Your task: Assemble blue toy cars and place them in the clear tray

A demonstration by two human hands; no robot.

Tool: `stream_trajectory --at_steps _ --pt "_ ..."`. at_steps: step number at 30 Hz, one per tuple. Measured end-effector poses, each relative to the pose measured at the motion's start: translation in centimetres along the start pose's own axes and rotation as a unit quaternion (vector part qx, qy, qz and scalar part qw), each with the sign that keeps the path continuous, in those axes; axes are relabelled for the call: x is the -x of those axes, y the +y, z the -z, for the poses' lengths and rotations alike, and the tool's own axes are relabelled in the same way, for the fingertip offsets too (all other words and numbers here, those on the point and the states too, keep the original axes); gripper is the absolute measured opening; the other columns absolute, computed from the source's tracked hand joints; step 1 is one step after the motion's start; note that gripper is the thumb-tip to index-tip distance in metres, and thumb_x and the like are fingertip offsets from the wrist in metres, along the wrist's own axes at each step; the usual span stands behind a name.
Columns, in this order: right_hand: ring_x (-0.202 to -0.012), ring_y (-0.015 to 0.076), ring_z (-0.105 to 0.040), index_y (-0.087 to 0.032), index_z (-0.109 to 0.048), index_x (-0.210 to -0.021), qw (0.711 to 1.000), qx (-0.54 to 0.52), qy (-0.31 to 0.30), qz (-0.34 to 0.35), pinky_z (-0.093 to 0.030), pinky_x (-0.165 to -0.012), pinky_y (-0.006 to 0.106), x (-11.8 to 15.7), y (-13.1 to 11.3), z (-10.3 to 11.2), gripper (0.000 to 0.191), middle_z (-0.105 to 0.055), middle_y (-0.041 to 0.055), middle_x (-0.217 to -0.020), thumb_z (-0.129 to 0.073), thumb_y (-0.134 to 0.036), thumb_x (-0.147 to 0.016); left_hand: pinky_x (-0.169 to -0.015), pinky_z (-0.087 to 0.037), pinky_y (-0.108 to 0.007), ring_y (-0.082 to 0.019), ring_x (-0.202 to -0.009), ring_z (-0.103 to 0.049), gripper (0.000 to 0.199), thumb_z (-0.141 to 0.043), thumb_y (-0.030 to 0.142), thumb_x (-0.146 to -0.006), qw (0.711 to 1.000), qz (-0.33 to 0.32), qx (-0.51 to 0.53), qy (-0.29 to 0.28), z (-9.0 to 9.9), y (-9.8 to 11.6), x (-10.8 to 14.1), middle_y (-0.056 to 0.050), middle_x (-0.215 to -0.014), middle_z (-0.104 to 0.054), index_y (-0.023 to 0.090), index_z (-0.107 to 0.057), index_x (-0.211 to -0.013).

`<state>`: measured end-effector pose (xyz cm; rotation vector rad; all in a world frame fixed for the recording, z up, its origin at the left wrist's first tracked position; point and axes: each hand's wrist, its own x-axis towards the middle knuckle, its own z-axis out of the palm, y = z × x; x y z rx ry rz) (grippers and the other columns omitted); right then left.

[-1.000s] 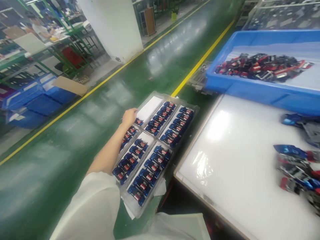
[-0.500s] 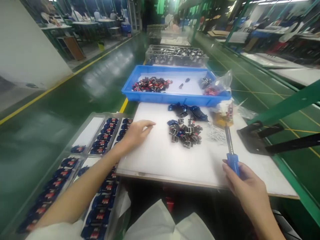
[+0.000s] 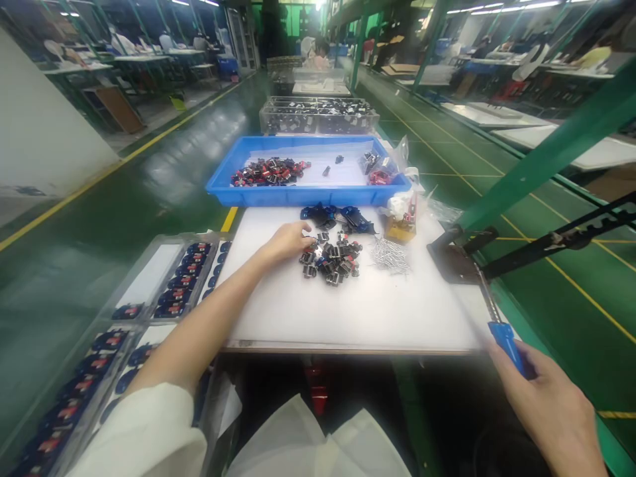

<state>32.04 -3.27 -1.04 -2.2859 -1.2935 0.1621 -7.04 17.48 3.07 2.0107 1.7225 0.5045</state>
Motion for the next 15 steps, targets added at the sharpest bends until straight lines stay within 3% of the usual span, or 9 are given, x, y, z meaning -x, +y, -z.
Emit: stream_trajectory --at_steps 5,9,15 --pt "-0.094 0.0425 -0.064 -0.020 -0.070 -0.092 0.999 -0.005 -0.012 -0.051 -0.051 -0.076 0.050 -0.7 0.1 -0.1 0.064 -0.071 0.0179 -0.103 -0.045 -0.073 -0.068 -0.063 -0.048 -0.026 -0.018 -0.066 -0.064 0.041 -0.064 0.028 -0.078 1.000 0.007 0.025 -0.015 1.0 0.3 -0.3 -0.002 -0.073 -0.068 0.013 -0.068 -0.115" --pt "-0.098 0.0403 -0.064 -0.014 -0.071 -0.099 1.000 -0.001 -0.012 -0.026 -0.049 -0.082 0.048 -1.4 -0.4 0.1 0.064 -0.070 0.0187 -0.100 -0.040 -0.065 -0.074 -0.064 -0.046 -0.027 -0.017 -0.068 -0.060 0.042 -0.067 0.038 -0.073 0.997 -0.008 0.048 0.052 1.8 0.7 0.6 0.001 -0.073 -0.064 0.019 -0.072 -0.109" --pt "-0.086 0.0335 -0.062 -0.014 -0.071 -0.101 0.996 0.076 -0.048 0.002 -0.044 -0.070 0.040 -3.0 -1.9 0.4 0.054 -0.066 0.0157 -0.091 -0.033 -0.050 -0.089 -0.076 -0.048 -0.033 -0.022 -0.080 -0.061 0.040 -0.063 0.039 -0.080 0.984 -0.055 -0.017 0.168 2.8 2.0 2.5 -0.003 -0.084 -0.066 0.025 -0.069 -0.116"
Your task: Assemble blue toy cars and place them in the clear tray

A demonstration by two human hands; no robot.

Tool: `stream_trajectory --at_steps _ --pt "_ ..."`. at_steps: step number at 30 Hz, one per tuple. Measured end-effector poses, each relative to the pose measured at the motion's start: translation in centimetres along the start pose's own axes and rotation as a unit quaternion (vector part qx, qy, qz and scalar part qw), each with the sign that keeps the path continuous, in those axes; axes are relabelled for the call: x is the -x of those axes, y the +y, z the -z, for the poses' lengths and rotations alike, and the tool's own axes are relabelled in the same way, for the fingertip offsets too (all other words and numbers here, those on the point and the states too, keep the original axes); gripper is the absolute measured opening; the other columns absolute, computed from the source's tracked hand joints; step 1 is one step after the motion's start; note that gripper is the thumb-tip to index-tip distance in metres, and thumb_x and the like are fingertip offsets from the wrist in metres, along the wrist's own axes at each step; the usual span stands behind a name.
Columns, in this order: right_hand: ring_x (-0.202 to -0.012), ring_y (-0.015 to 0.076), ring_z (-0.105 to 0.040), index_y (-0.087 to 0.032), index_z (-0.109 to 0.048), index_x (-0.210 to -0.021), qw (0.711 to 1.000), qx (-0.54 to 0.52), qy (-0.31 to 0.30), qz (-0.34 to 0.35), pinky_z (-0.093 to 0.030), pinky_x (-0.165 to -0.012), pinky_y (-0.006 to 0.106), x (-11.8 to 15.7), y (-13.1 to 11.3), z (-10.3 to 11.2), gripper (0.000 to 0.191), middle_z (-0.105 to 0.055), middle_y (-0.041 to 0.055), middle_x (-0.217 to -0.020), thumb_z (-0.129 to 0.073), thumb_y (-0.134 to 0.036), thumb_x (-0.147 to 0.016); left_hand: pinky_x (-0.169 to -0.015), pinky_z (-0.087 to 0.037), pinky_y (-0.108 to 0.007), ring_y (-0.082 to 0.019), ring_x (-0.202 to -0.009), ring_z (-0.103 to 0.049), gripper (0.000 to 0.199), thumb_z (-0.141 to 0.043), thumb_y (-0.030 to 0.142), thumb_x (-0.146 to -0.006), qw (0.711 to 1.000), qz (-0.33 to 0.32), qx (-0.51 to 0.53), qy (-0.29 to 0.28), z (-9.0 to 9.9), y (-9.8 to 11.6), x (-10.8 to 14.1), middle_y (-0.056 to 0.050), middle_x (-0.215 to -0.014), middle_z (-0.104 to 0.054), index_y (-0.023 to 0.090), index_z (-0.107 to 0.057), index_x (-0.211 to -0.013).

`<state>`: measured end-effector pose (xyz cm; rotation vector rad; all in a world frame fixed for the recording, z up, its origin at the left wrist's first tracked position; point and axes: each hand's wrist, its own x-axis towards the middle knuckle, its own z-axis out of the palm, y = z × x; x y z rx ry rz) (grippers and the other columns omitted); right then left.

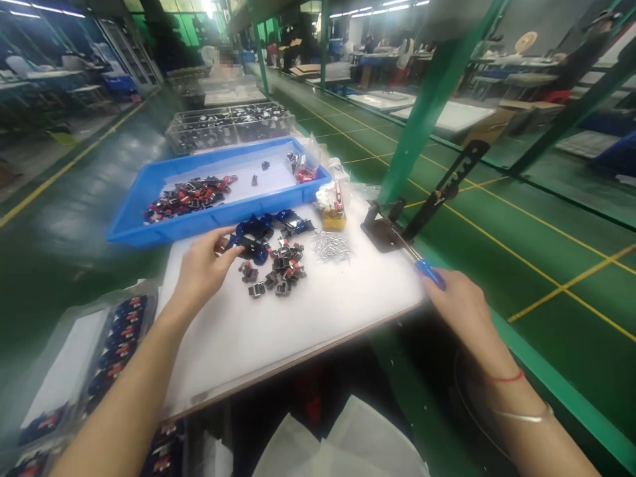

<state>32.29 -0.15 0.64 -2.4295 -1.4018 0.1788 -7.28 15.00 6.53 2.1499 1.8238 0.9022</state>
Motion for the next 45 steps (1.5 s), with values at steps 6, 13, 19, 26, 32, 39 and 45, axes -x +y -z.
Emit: stream_trajectory --at_steps 6,13,19,26,32,39,45 --pt "-0.087 0.0323 -0.061 -0.017 -0.072 -0.108 0.998 0.066 0.012 0.012 -0.037 -0.060 0.035 -2.3 -2.2 -1.0 0.042 -0.065 0.0158 -0.100 -0.039 -0.040 -0.095 -0.087 -0.052 -0.038 -0.023 -0.087 -0.064 0.041 -0.058 0.036 -0.086 0.995 -0.012 0.012 0.098 1.1 0.3 2.3 -0.006 -0.102 -0.067 0.024 -0.065 -0.124" --pt "-0.088 0.0340 -0.060 -0.014 -0.072 -0.108 0.987 0.067 0.101 0.103 -0.044 -0.064 0.039 -3.9 -2.0 -2.9 0.037 -0.066 0.0178 -0.096 -0.045 -0.036 -0.095 -0.084 -0.059 -0.038 -0.020 -0.079 -0.071 0.058 -0.076 0.044 -0.074 0.947 0.113 0.299 -0.006 -0.6 1.3 7.8 -0.008 -0.110 -0.069 0.018 -0.065 -0.124" --pt "-0.093 0.0320 -0.061 -0.017 -0.070 -0.096 0.951 -0.074 0.138 0.267 -0.047 -0.086 0.045 -3.3 -3.4 -3.7 0.020 -0.069 0.0149 -0.095 -0.052 -0.025 -0.092 -0.081 -0.062 -0.035 -0.018 -0.082 -0.070 0.053 -0.081 0.039 -0.070 0.879 0.160 0.433 -0.117 -3.9 3.5 10.8 -0.006 -0.103 -0.072 0.017 -0.068 -0.117" --pt "-0.075 0.0242 -0.063 -0.021 -0.064 -0.080 0.954 -0.152 -0.020 0.258 -0.046 -0.070 0.035 -3.3 -7.8 -4.0 0.007 -0.069 0.0054 -0.080 -0.059 -0.019 -0.085 -0.075 -0.064 -0.031 -0.018 -0.086 -0.070 0.043 -0.078 0.034 -0.074 0.844 0.168 0.483 -0.161 -6.7 4.4 11.6 -0.006 -0.099 -0.070 0.017 -0.063 -0.110" --pt "-0.081 0.0271 -0.064 -0.020 -0.061 -0.081 0.983 -0.063 -0.038 0.169 -0.038 -0.064 0.032 -3.2 -10.1 -4.4 0.011 -0.071 0.0085 -0.086 -0.062 -0.027 -0.090 -0.077 -0.065 -0.033 -0.018 -0.090 -0.069 0.049 -0.075 0.029 -0.078 0.834 0.161 0.507 -0.148 -7.5 4.3 11.7 -0.007 -0.110 -0.064 0.020 -0.058 -0.123" --pt "-0.080 0.0293 -0.064 -0.020 -0.062 -0.077 0.988 -0.004 -0.049 0.143 -0.034 -0.062 0.033 -3.4 -10.9 -4.3 0.013 -0.072 0.0126 -0.085 -0.058 -0.023 -0.089 -0.086 -0.064 -0.036 -0.021 -0.103 -0.067 0.047 -0.073 0.031 -0.080 0.838 0.155 0.498 -0.159 -7.5 3.9 12.0 -0.008 -0.117 -0.065 0.021 -0.062 -0.125" --pt "-0.065 0.0214 -0.057 -0.022 -0.054 -0.062 0.978 -0.138 -0.070 0.141 -0.038 -0.061 0.032 -3.8 -9.6 -3.4 0.019 -0.064 0.0045 -0.066 -0.063 -0.025 -0.078 -0.085 -0.064 -0.038 -0.020 -0.092 -0.070 0.048 -0.073 0.031 -0.080 0.840 0.172 0.492 -0.152 -7.5 4.0 12.1 -0.008 -0.108 -0.069 0.019 -0.061 -0.125"
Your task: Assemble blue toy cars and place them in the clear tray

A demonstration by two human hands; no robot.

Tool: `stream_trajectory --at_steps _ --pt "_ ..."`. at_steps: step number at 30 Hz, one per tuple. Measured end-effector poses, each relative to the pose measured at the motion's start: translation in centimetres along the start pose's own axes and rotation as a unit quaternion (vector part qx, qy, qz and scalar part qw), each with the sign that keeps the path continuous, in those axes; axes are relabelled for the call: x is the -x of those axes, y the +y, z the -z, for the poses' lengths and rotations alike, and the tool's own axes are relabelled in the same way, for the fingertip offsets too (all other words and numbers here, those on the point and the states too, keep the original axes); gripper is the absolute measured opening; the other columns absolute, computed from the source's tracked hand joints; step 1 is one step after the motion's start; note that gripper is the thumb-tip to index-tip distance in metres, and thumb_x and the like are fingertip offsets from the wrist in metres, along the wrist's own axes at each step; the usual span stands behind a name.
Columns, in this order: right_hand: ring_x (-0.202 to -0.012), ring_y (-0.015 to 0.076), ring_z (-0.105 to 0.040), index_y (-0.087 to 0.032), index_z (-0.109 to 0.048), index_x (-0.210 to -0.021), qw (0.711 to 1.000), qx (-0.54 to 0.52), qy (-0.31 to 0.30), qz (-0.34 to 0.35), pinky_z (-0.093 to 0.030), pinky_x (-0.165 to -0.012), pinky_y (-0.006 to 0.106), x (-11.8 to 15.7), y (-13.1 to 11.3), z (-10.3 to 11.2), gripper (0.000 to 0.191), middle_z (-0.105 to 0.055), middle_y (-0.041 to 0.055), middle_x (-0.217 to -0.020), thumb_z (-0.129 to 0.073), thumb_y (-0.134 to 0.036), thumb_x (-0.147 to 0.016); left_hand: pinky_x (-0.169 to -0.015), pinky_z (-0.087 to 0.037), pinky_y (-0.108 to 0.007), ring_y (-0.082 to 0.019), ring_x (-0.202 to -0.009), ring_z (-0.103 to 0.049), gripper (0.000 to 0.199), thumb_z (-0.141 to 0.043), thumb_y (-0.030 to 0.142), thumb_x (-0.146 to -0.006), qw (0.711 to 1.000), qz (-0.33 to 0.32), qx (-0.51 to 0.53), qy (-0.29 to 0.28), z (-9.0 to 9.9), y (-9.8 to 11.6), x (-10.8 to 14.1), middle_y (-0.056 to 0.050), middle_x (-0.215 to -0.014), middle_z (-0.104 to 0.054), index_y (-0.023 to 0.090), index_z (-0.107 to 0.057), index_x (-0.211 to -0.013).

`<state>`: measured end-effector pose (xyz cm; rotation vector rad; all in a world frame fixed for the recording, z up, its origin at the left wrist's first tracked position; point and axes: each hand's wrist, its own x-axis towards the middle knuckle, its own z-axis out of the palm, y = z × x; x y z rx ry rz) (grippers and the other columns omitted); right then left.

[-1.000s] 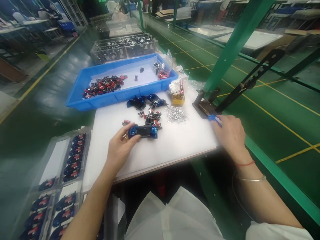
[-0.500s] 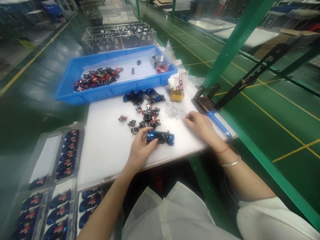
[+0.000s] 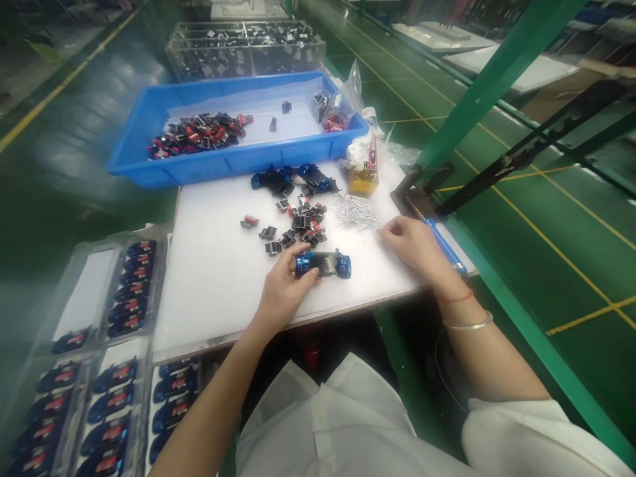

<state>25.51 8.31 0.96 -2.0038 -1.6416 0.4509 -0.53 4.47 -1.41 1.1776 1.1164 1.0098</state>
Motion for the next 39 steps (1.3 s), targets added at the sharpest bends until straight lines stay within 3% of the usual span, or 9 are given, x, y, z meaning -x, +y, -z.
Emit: stream_trajectory --at_steps 3,7,15,22,27,33,39 --pt "-0.060 0.0179 -0.054 -0.021 -0.057 -0.065 0.989 -0.143 -0.021 0.000 -0.040 -0.057 0.030 0.9 0.8 0.7 0.016 -0.062 0.0018 -0.063 -0.064 -0.033 -0.073 -0.085 -0.064 -0.038 -0.020 -0.090 -0.071 0.050 -0.074 0.032 -0.079 1.000 0.000 -0.003 -0.001 0.0 0.1 0.0 -0.008 -0.106 -0.070 0.019 -0.061 -0.125" --pt "-0.059 0.0162 -0.056 -0.018 -0.066 -0.078 0.954 -0.293 -0.065 -0.004 -0.047 -0.058 0.030 2.8 0.8 1.4 0.030 -0.063 0.0013 -0.065 -0.074 -0.045 -0.067 -0.085 -0.064 -0.038 -0.020 -0.092 -0.071 0.051 -0.075 0.035 -0.080 1.000 -0.007 -0.002 -0.012 0.2 0.0 0.0 -0.008 -0.108 -0.070 0.019 -0.061 -0.126" --pt "-0.058 0.0165 -0.061 -0.018 -0.072 -0.082 0.910 -0.389 -0.142 -0.017 -0.053 -0.056 0.031 5.6 -1.3 0.9 0.041 -0.067 0.0023 -0.065 -0.084 -0.053 -0.064 -0.083 -0.064 -0.040 -0.019 -0.078 -0.073 0.053 -0.075 0.034 -0.079 1.000 0.006 -0.004 -0.001 0.1 -0.1 0.1 -0.009 -0.107 -0.072 0.018 -0.061 -0.127" --pt "-0.057 0.0169 -0.059 -0.019 -0.075 -0.081 0.933 -0.327 -0.142 0.046 -0.051 -0.054 0.030 6.7 -2.7 -0.1 0.032 -0.067 0.0025 -0.064 -0.078 -0.050 -0.075 -0.083 -0.064 -0.040 -0.020 -0.074 -0.075 0.049 -0.074 0.030 -0.080 1.000 0.000 -0.030 0.006 -0.3 -0.3 0.2 -0.006 -0.101 -0.073 0.020 -0.062 -0.126" --pt "-0.073 0.0209 -0.066 -0.020 -0.075 -0.086 0.949 -0.250 -0.078 0.175 -0.053 -0.060 0.031 7.3 -3.0 -1.3 0.022 -0.073 0.0065 -0.085 -0.067 -0.040 -0.090 -0.086 -0.064 -0.040 -0.020 -0.079 -0.074 0.048 -0.071 0.029 -0.081 0.999 -0.015 -0.047 -0.008 -0.3 -0.5 0.3 -0.005 -0.104 -0.073 0.023 -0.062 -0.127" --pt "-0.083 0.0215 -0.068 -0.022 -0.070 -0.102 0.926 -0.128 0.000 0.355 -0.058 -0.072 0.034 7.8 -3.3 -2.0 0.014 -0.071 0.0077 -0.094 -0.057 -0.022 -0.099 -0.090 -0.063 -0.041 -0.023 -0.099 -0.072 0.049 -0.070 0.027 -0.082 0.998 -0.040 -0.027 -0.035 -0.1 -0.6 0.3 -0.006 -0.113 -0.071 0.023 -0.061 -0.129" --pt "-0.083 0.0210 -0.069 -0.020 -0.065 -0.112 0.889 -0.073 0.045 0.450 -0.059 -0.074 0.034 7.9 -4.1 -2.1 0.018 -0.072 0.0089 -0.095 -0.057 -0.012 -0.098 -0.088 -0.064 -0.040 -0.024 -0.101 -0.071 0.052 -0.070 0.025 -0.082 0.999 -0.024 0.010 -0.043 -0.1 -0.5 0.4 -0.007 -0.115 -0.070 0.021 -0.060 -0.132"
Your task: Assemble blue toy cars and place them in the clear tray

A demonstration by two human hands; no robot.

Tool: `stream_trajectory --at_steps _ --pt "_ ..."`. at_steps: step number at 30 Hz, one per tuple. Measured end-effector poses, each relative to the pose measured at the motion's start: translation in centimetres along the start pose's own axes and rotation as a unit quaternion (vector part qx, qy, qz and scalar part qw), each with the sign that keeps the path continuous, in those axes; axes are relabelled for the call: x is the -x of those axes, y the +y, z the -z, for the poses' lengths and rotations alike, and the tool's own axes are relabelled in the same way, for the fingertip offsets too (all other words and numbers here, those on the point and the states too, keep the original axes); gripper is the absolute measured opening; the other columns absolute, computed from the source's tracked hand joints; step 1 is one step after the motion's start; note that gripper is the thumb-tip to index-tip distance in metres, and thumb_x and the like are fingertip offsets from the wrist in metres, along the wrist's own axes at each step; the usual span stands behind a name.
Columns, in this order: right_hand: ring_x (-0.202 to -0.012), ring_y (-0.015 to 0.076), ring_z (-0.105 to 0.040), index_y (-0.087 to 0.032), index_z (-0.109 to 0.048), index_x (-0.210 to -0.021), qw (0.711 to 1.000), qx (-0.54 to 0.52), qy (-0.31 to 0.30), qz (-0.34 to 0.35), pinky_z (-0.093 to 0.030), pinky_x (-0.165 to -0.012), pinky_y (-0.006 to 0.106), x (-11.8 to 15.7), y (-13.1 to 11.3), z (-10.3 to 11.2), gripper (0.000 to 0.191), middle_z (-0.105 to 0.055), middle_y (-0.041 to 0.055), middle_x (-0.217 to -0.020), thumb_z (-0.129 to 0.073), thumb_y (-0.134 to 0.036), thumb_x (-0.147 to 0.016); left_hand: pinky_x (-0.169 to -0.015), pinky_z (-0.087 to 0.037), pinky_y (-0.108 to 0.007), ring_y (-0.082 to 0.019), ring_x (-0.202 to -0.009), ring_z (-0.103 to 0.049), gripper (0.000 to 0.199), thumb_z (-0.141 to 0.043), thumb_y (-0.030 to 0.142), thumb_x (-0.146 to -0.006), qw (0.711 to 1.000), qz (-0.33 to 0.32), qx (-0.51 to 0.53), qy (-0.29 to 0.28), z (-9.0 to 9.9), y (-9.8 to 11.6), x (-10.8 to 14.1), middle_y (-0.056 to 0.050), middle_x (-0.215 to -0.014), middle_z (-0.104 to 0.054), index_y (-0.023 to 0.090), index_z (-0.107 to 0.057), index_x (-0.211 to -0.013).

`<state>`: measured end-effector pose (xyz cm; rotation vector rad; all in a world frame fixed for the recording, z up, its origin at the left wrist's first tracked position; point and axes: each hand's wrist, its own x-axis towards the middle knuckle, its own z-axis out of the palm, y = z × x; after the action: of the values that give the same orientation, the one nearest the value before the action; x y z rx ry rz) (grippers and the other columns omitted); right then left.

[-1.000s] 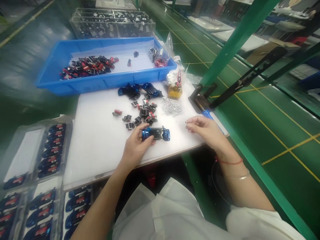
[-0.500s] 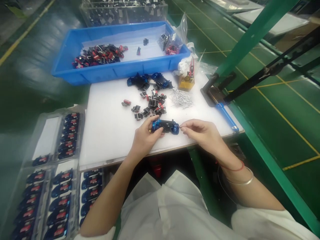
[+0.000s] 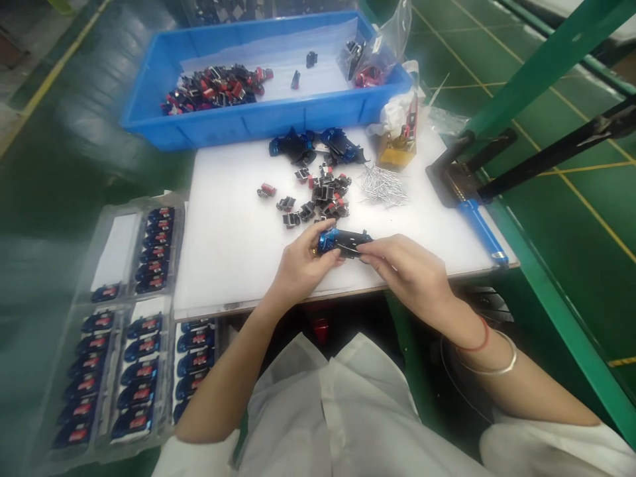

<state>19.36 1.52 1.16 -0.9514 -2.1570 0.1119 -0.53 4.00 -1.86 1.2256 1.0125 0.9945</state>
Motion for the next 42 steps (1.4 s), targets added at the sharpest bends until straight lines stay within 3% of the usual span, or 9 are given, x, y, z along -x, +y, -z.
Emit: stream_trajectory --at_steps 10,15,22,27,37,42 --pt "-0.082 0.0224 -0.064 -0.020 -0.064 -0.114 0.994 0.081 -0.044 0.058 -0.055 -0.073 0.035 0.1 0.7 -0.5 0.024 -0.071 0.0089 -0.095 -0.054 -0.006 -0.097 -0.087 -0.064 -0.039 -0.023 -0.097 -0.072 0.050 -0.070 0.026 -0.083 1.000 -0.013 0.010 0.002 0.0 0.1 0.2 -0.006 -0.111 -0.071 0.022 -0.059 -0.131" --pt "-0.084 0.0222 -0.064 -0.021 -0.065 -0.115 0.995 0.060 -0.059 0.059 -0.056 -0.074 0.035 -0.2 0.9 -0.3 0.025 -0.071 0.0081 -0.095 -0.054 -0.007 -0.097 -0.090 -0.063 -0.038 -0.021 -0.095 -0.072 0.049 -0.069 0.023 -0.084 0.999 -0.032 -0.001 0.008 0.0 0.1 0.4 -0.005 -0.112 -0.071 0.023 -0.061 -0.132" --pt "-0.085 0.0220 -0.065 -0.023 -0.064 -0.120 0.995 0.050 -0.051 0.073 -0.057 -0.072 0.035 0.3 1.4 -0.4 0.030 -0.072 0.0079 -0.097 -0.054 -0.007 -0.097 -0.093 -0.061 -0.038 -0.023 -0.109 -0.067 0.050 -0.068 0.023 -0.082 0.998 -0.049 -0.024 0.023 -0.1 0.1 0.4 -0.005 -0.125 -0.066 0.025 -0.062 -0.131" --pt "-0.087 0.0228 -0.064 -0.021 -0.063 -0.124 0.991 0.072 -0.069 0.090 -0.057 -0.073 0.037 0.4 1.5 -0.4 0.032 -0.071 0.0096 -0.100 -0.052 -0.005 -0.098 -0.093 -0.060 -0.034 -0.021 -0.103 -0.069 0.049 -0.067 0.022 -0.083 0.995 -0.078 -0.044 0.037 -0.3 -0.2 0.6 -0.005 -0.123 -0.068 0.024 -0.062 -0.132" --pt "-0.085 0.0229 -0.065 -0.021 -0.061 -0.127 0.992 0.059 -0.045 0.105 -0.058 -0.072 0.037 0.1 1.8 -0.9 0.036 -0.073 0.0098 -0.100 -0.052 -0.003 -0.097 -0.093 -0.061 -0.034 -0.021 -0.100 -0.071 0.049 -0.069 0.023 -0.082 0.988 -0.099 -0.103 0.065 -0.4 -0.3 0.7 -0.006 -0.125 -0.068 0.021 -0.062 -0.131" --pt "-0.082 0.0231 -0.065 -0.014 -0.061 -0.123 0.987 0.079 -0.024 0.135 -0.060 -0.070 0.038 0.1 2.0 -1.3 0.032 -0.074 0.0120 -0.095 -0.053 -0.001 -0.095 -0.091 -0.061 -0.030 -0.017 -0.094 -0.072 0.047 -0.068 0.019 -0.083 0.982 -0.127 -0.117 0.073 -0.4 -0.3 0.7 -0.006 -0.120 -0.070 0.020 -0.063 -0.129"
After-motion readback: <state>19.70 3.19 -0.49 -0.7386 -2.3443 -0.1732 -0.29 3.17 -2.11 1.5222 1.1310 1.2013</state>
